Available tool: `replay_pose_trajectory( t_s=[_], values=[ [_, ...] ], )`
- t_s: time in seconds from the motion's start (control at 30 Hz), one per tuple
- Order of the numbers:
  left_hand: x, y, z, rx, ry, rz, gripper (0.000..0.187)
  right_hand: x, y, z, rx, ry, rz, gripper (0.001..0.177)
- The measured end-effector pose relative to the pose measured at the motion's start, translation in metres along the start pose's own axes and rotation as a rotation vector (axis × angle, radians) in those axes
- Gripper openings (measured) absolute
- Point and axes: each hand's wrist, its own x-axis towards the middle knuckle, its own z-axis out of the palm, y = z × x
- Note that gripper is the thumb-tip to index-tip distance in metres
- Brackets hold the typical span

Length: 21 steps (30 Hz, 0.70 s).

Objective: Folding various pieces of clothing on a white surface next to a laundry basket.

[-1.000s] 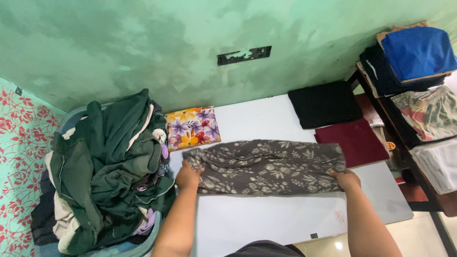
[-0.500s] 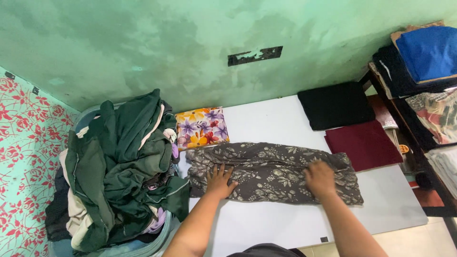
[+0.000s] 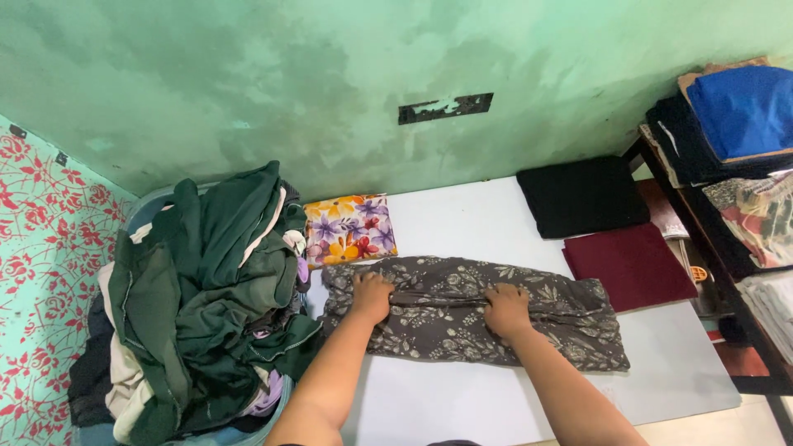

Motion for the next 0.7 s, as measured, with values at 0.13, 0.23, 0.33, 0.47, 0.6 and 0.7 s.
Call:
replay_pose_trajectory(
  t_s=[0.13,0.23,0.33,0.47,0.6,0.7],
  values=[
    [-0.002,0.012,-0.027,0.001,0.009,-0.129,0.046,0.012,-0.001,-0.006,0.03,0.164,0.069,0.032],
    [0.006,0.036,-0.03,-0.038,0.042,-0.085,0.064,0.016,-0.008,-0.011,0.02,0.16,0.126,0.045],
    [0.013,0.061,-0.014,-0.054,-0.002,0.064,0.08,0.012,-0.02,-0.014,-0.014,0.033,0.063,0.058],
    [0.007,0.074,0.02,-0.063,-0.103,0.114,0.079,0.005,-0.022,0.023,-0.033,0.005,-0.068,0.061],
    [-0.015,0.078,0.008,-0.049,-0.146,0.074,0.083,-0.009,-0.027,0.015,-0.04,-0.019,-0.097,0.063],
    [-0.025,0.071,-0.007,-0.045,-0.202,0.046,0.08,-0.014,-0.026,-0.003,-0.01,-0.062,-0.115,0.07]
  ],
)
